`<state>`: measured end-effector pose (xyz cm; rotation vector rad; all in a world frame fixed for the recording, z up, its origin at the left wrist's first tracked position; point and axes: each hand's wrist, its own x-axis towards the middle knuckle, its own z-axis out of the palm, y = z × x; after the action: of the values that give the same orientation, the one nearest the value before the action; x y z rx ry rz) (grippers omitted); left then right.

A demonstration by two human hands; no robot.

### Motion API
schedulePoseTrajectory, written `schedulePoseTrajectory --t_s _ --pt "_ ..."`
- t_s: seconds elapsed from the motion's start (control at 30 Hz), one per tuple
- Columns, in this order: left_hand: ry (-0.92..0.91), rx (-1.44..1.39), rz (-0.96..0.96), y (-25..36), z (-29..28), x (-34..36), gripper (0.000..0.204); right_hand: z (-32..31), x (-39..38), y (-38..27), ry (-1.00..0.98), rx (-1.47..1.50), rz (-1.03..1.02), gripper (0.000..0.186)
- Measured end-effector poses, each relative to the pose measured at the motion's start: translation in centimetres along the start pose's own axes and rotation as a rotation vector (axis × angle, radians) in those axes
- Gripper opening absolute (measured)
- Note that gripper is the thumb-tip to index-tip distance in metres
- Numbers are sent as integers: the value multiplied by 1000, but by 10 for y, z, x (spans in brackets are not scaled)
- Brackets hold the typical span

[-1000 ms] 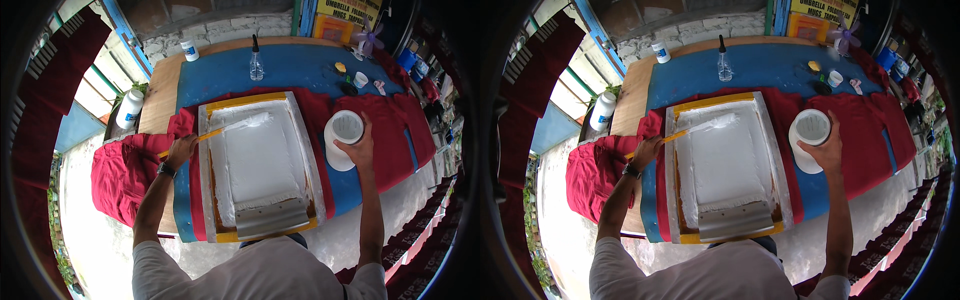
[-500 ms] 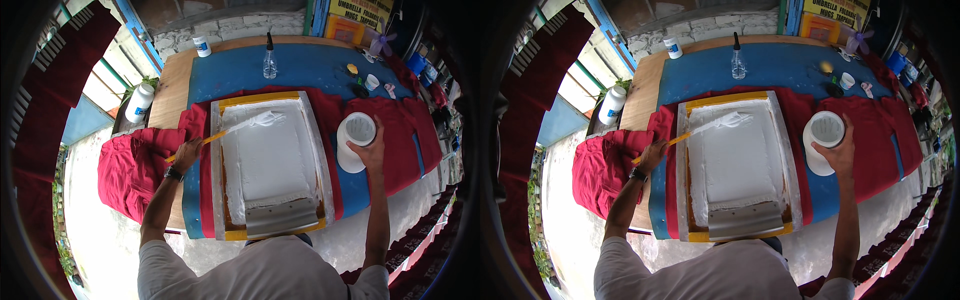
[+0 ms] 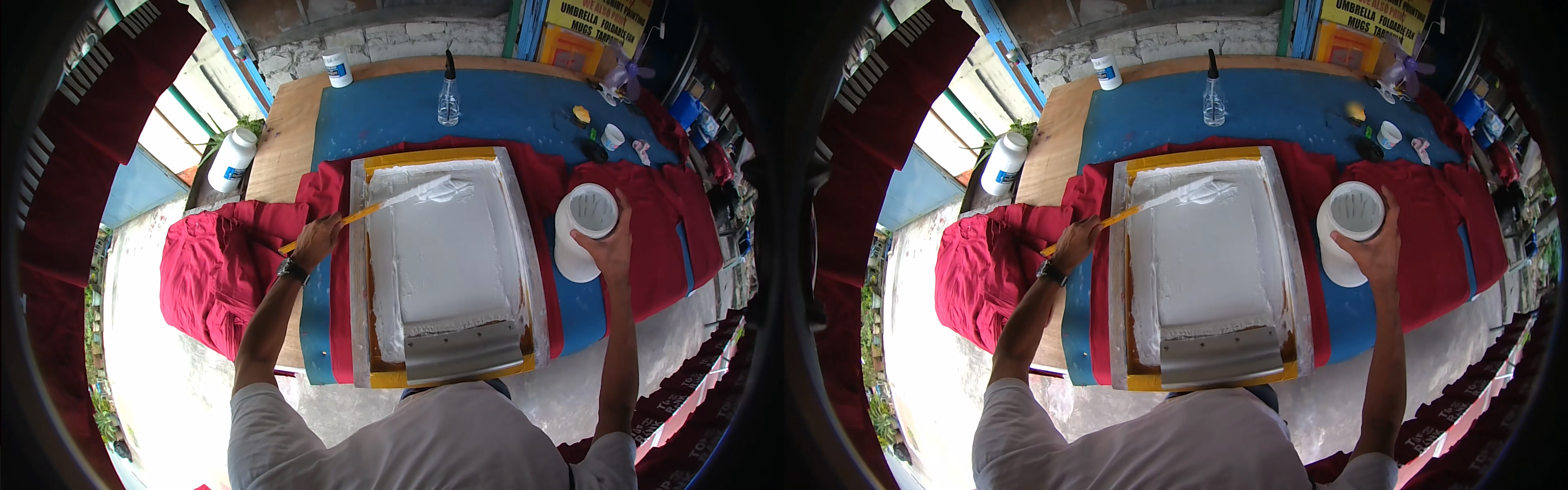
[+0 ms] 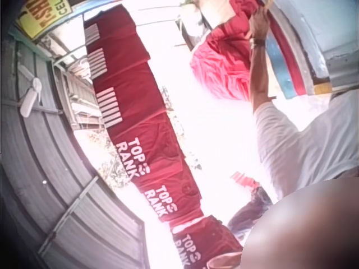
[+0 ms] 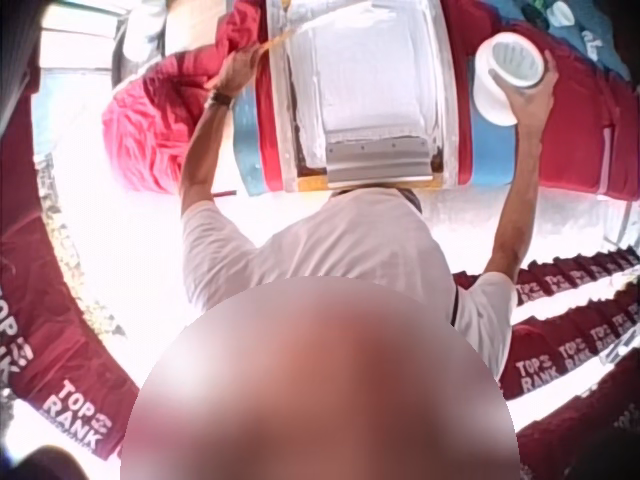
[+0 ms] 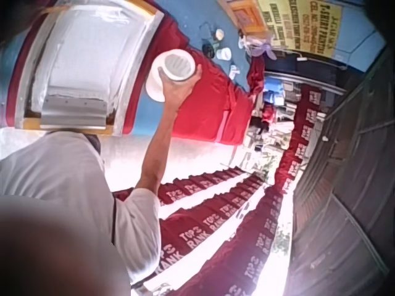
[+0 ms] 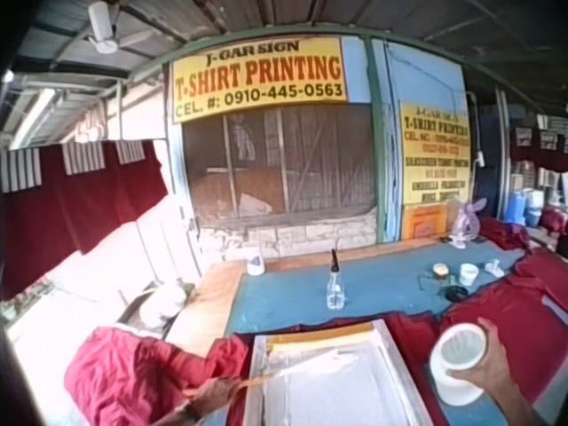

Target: The person scoops white ink from a container and spreads it evenly across a screen-printing frame using a squeegee. They repeatedly reload the squeegee and smooth the ink layer over the screen surface.

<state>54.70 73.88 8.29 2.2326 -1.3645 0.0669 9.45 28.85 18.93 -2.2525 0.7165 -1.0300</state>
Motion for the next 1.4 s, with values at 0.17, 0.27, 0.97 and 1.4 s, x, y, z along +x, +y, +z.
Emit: schedulePoseTrajectory --t_s 0.17,0.27,0.97,1.4 --pt "48 -34 -28 -6 -18 -4 13 -1 -2 -1 9 25 16 123" --pt "10 -93 -137 -8 -40 -9 14 -2 -1 -3 18 10 -4 123" --pt "-478 -225 -174 246 -225 81 33 16 -15 -27 -55 -262 -79 126" --pt "-182 813 812 409 -32 145 17 16 -30 -36 -47 -202 -140 118"
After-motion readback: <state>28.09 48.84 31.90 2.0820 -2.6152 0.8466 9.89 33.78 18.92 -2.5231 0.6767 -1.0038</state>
